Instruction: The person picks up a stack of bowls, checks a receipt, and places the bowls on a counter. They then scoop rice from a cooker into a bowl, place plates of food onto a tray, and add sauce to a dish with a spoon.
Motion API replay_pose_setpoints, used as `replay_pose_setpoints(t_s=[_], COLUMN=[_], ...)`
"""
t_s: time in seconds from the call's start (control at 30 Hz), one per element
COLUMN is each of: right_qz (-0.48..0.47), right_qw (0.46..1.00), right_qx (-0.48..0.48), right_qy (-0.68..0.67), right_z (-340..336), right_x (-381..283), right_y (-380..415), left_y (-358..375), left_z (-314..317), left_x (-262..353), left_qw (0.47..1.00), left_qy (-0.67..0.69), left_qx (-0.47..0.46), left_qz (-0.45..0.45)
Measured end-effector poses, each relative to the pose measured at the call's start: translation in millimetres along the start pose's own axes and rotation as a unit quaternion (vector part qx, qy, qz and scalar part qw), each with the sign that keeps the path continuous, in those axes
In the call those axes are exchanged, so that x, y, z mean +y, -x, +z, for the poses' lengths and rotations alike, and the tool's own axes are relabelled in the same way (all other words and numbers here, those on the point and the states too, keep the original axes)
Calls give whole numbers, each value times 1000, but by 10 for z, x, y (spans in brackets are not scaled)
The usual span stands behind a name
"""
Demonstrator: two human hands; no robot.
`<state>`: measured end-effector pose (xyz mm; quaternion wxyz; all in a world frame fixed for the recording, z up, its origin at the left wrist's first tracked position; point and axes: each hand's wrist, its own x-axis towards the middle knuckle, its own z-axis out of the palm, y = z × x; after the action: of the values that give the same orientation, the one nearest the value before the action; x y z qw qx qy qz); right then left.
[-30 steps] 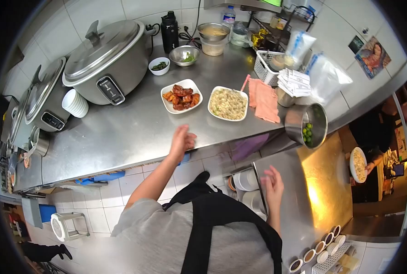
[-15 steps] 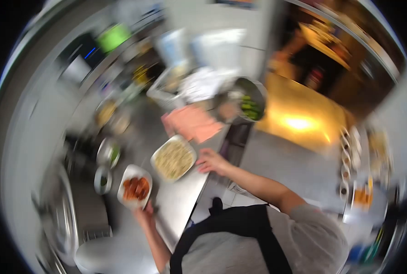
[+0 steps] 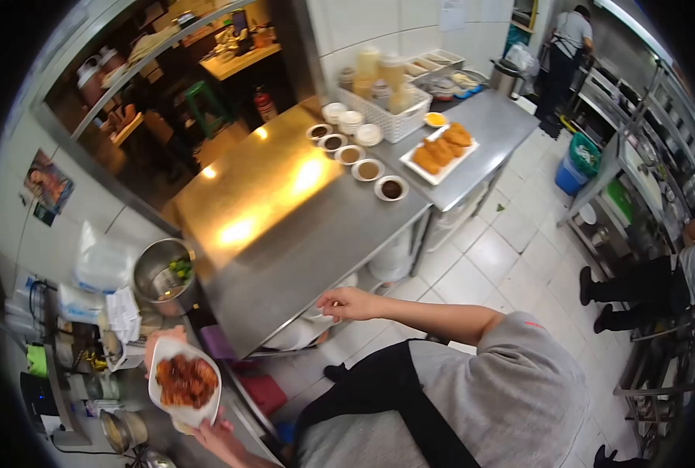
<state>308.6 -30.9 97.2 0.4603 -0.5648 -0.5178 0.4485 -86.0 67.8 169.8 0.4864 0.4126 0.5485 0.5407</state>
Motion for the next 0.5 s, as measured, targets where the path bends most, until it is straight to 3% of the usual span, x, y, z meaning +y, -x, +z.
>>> replay_pose_setpoints(t_s=[0.07,0.1,0.2,0.3,0.33,0.4,0.5], right_qz=[-23,20,91,114,110,103,91], right_qw=[997,996,978,955,948,936,906], right_qx=[61,86,182,267,294,331,409], right_qy=[45,-7,-54,-61,-53,-56,-58], right_z=[-482,-699,-1338,-1852,-2011,-2341,-2812], right_x=[141,174,374,438,446,459,352], right_y=[646,968,1851,2516,2675,2924,3137], left_y=[335,476,1157,1753,2097,2351,2789], left_z=[752,1036,2186,3136,3477,3976,4635], left_x=[-173,-240,-395,-714,-568,-777,-801], left_qw=[987,972,943,859,859,793,745], left_qy=[79,69,67,87,66,53,12], left_qx=[-142,-215,-289,-465,-462,-566,-624], left_qz=[9,-57,-153,-193,-208,-218,-235])
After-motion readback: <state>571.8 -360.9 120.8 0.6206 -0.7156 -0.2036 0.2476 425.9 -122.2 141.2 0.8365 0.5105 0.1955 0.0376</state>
